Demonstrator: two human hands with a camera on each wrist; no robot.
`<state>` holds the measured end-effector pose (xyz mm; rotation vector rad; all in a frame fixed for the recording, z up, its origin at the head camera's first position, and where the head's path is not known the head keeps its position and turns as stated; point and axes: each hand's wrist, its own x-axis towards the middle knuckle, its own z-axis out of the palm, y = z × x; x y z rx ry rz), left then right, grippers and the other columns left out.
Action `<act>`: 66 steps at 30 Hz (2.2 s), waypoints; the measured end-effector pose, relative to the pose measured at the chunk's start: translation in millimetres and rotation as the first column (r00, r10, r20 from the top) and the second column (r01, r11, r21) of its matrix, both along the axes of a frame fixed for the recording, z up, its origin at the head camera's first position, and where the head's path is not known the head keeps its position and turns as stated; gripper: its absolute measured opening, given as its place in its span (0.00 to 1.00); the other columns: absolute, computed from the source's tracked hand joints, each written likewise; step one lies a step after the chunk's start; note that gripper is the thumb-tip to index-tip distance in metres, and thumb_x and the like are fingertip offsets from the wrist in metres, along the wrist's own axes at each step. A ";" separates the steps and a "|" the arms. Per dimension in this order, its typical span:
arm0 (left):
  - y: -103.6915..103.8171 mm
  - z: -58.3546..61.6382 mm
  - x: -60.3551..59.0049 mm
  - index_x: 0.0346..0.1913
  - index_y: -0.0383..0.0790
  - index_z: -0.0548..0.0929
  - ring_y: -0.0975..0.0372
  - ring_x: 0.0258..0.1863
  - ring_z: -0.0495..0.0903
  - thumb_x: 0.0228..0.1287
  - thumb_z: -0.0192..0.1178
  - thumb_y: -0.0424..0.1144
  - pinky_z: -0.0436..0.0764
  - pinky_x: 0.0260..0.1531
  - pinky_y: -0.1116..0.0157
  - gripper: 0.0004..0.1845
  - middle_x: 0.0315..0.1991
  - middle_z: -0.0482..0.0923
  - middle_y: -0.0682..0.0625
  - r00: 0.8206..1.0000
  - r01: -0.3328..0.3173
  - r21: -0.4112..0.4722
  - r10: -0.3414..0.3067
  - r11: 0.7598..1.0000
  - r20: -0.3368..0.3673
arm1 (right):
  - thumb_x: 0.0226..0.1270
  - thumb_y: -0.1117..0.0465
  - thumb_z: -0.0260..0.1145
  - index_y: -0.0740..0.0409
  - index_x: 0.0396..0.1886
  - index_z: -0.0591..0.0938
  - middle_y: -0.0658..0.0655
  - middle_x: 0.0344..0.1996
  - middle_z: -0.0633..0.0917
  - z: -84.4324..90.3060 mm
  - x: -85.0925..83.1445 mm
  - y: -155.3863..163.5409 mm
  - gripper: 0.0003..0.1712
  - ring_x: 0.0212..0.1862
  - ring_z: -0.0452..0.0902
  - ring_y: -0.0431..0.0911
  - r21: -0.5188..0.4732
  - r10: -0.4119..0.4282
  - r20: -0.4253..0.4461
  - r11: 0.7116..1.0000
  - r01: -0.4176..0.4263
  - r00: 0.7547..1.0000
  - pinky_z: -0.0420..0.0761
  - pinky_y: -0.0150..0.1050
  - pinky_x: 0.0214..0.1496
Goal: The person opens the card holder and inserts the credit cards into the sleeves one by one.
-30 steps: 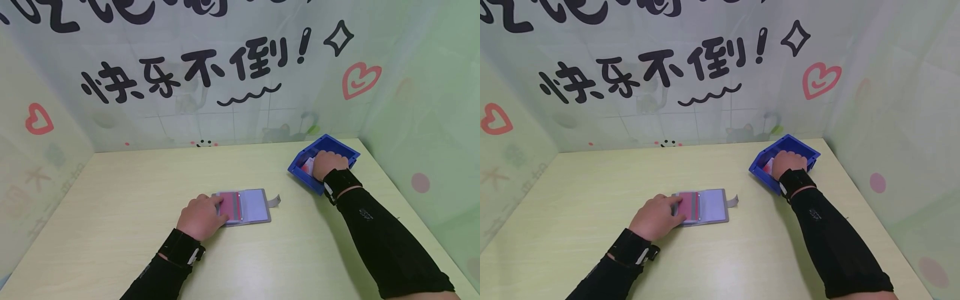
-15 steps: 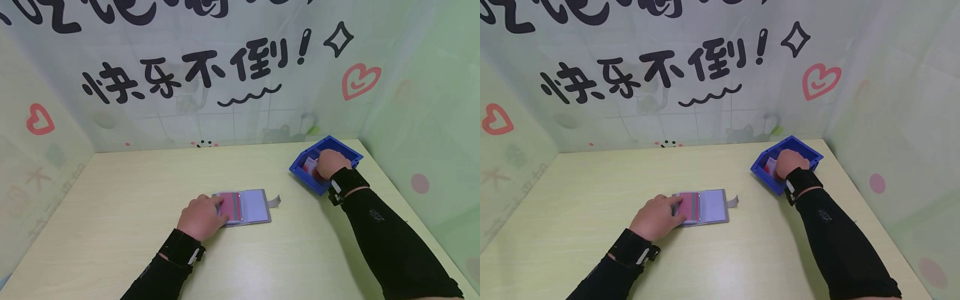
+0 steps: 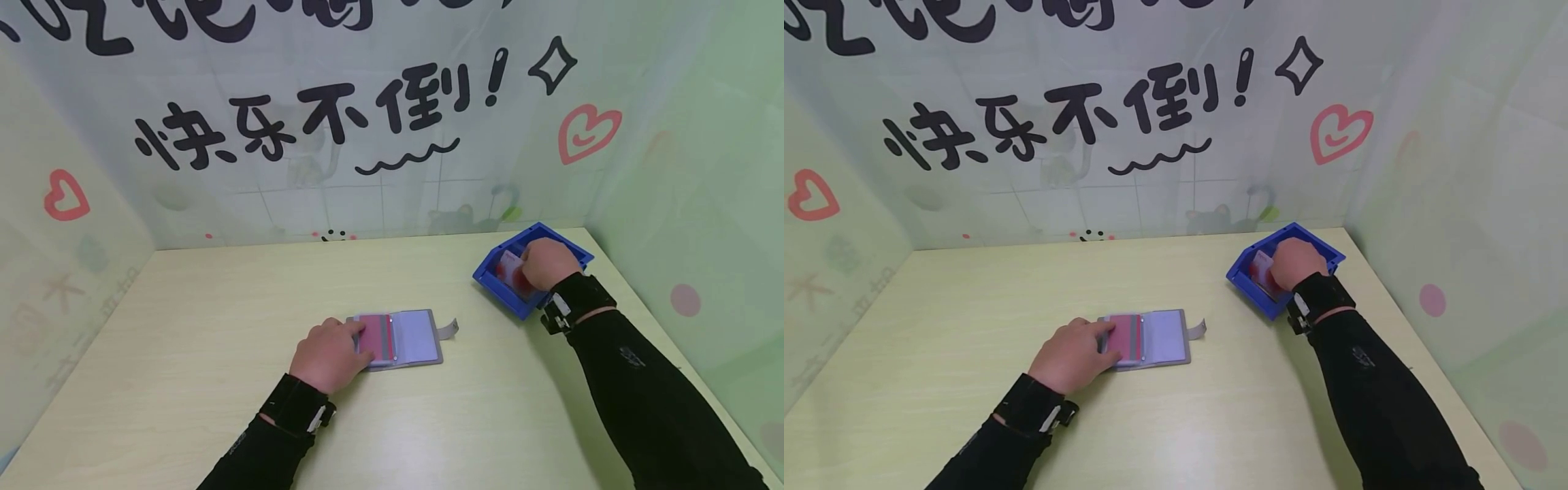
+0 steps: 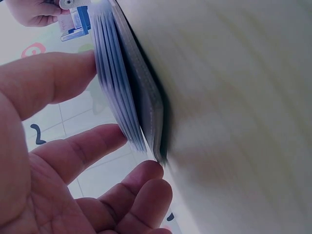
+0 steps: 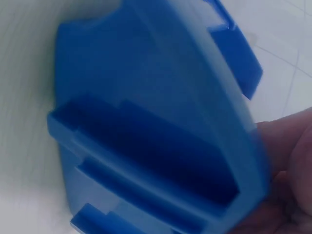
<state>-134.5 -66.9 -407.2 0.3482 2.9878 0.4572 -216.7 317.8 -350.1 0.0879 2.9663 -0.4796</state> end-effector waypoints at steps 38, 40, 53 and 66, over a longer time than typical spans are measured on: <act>2.9 2.0 -1.0 0.69 0.46 0.82 0.47 0.48 0.81 0.65 0.71 0.53 0.85 0.40 0.50 0.32 0.56 0.83 0.37 1.000 -0.010 0.001 0.010 1.000 0.021 | 0.75 0.66 0.61 0.65 0.67 0.80 0.58 0.33 0.83 -37.5 48.2 -139.3 0.23 0.29 0.76 0.47 -0.531 0.057 0.059 0.847 -0.017 0.997 0.70 0.34 0.25; 2.7 2.0 -1.1 0.69 0.45 0.82 0.47 0.48 0.81 0.65 0.71 0.53 0.86 0.40 0.50 0.32 0.56 0.83 0.37 1.000 -0.010 0.005 0.010 1.000 0.020 | 0.76 0.66 0.62 0.64 0.67 0.81 0.57 0.34 0.84 -40.8 49.4 -145.8 0.23 0.28 0.77 0.47 -0.515 0.059 0.050 0.857 -0.025 0.997 0.71 0.35 0.25; 1.6 2.1 -2.1 0.70 0.46 0.82 0.47 0.49 0.82 0.66 0.70 0.54 0.86 0.41 0.49 0.32 0.57 0.83 0.38 1.000 0.001 0.008 -0.001 1.000 0.018 | 0.77 0.63 0.64 0.60 0.67 0.82 0.59 0.50 0.89 -44.9 55.7 -166.7 0.22 0.48 0.82 0.50 -0.396 0.058 0.035 0.917 -0.040 0.998 0.87 0.43 0.51; 1.1 1.1 -2.7 0.70 0.46 0.82 0.48 0.47 0.82 0.65 0.71 0.54 0.86 0.39 0.51 0.32 0.55 0.83 0.38 1.000 0.003 0.002 -0.003 1.000 0.027 | 0.77 0.61 0.65 0.60 0.66 0.83 0.58 0.51 0.90 -50.0 55.9 -174.0 0.22 0.47 0.81 0.48 -0.301 0.090 -0.001 0.950 -0.086 0.996 0.85 0.46 0.57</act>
